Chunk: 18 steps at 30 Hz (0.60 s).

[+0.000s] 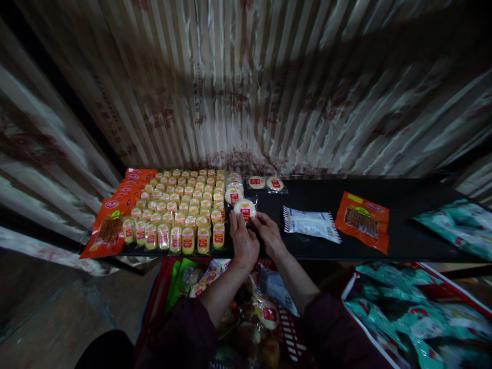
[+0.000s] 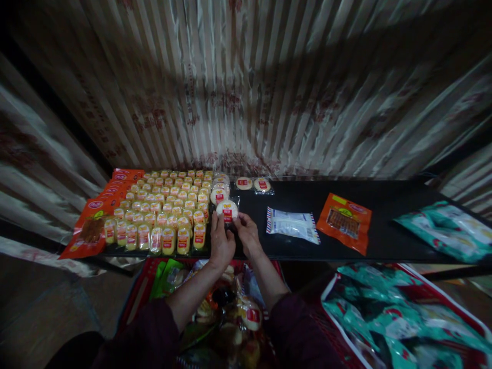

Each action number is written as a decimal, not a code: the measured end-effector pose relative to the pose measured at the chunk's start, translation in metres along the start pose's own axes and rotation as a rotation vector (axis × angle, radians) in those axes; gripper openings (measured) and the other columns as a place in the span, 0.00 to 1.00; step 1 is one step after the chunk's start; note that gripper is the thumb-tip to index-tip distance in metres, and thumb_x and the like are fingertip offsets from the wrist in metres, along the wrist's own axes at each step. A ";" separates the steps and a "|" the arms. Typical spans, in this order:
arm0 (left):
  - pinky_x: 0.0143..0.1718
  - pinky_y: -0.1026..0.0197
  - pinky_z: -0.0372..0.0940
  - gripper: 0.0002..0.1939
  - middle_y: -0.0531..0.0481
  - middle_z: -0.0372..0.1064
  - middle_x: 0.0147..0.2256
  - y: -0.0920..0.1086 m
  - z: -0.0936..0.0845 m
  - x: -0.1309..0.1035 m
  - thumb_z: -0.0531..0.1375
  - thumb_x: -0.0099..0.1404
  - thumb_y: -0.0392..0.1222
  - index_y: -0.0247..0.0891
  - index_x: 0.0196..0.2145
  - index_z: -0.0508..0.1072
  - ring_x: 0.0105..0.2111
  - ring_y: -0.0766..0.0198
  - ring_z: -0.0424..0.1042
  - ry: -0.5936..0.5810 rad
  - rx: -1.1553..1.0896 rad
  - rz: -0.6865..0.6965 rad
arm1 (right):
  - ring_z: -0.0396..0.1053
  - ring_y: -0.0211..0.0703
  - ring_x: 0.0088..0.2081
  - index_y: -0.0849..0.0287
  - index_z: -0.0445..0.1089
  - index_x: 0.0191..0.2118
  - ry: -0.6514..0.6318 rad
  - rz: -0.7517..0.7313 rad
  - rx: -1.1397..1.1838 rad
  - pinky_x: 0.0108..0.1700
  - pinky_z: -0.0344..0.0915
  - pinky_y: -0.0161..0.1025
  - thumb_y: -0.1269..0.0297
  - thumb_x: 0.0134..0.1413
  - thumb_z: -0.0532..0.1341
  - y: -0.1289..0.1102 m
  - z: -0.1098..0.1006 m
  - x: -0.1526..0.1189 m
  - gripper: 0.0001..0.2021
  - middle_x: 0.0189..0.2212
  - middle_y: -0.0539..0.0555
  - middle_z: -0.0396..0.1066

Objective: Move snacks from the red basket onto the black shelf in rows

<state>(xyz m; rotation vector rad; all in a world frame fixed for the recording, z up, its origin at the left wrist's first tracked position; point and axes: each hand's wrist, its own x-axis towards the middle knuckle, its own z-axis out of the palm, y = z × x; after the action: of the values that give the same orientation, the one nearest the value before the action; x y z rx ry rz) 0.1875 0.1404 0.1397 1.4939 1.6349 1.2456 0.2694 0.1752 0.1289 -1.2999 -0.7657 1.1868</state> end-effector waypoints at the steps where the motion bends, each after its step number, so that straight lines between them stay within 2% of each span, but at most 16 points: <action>1: 0.65 0.51 0.45 0.32 0.36 0.42 0.66 0.001 -0.001 0.001 0.50 0.55 0.26 0.29 0.59 0.61 0.65 0.53 0.44 -0.009 0.016 -0.007 | 0.68 0.38 0.29 0.58 0.72 0.35 0.000 0.002 -0.001 0.34 0.65 0.36 0.53 0.30 0.70 0.001 0.002 0.002 0.22 0.28 0.48 0.74; 5: 0.65 0.52 0.46 0.32 0.37 0.39 0.66 0.004 -0.002 0.009 0.50 0.55 0.25 0.29 0.59 0.61 0.65 0.53 0.43 -0.016 0.045 -0.020 | 0.67 0.38 0.28 0.58 0.72 0.35 -0.010 -0.024 -0.033 0.33 0.65 0.36 0.52 0.32 0.69 0.002 0.007 0.007 0.21 0.27 0.48 0.73; 12: 0.65 0.53 0.45 0.31 0.36 0.38 0.66 0.001 0.002 0.023 0.49 0.55 0.24 0.27 0.58 0.61 0.66 0.53 0.41 0.007 0.062 0.004 | 0.70 0.42 0.30 0.57 0.73 0.35 0.000 -0.145 -0.270 0.36 0.67 0.40 0.50 0.38 0.65 0.007 0.007 0.025 0.19 0.29 0.51 0.74; 18: 0.65 0.53 0.45 0.33 0.34 0.36 0.66 -0.010 0.010 0.027 0.50 0.55 0.24 0.25 0.60 0.59 0.66 0.52 0.39 0.000 0.102 -0.015 | 0.72 0.44 0.33 0.55 0.74 0.34 0.051 -0.253 -0.535 0.40 0.67 0.42 0.57 0.44 0.62 0.013 0.006 0.040 0.11 0.30 0.50 0.75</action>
<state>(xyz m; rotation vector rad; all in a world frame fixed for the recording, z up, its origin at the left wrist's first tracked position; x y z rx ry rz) 0.1873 0.1698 0.1315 1.5394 1.7301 1.1698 0.2715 0.2135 0.1096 -1.5995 -1.2246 0.7647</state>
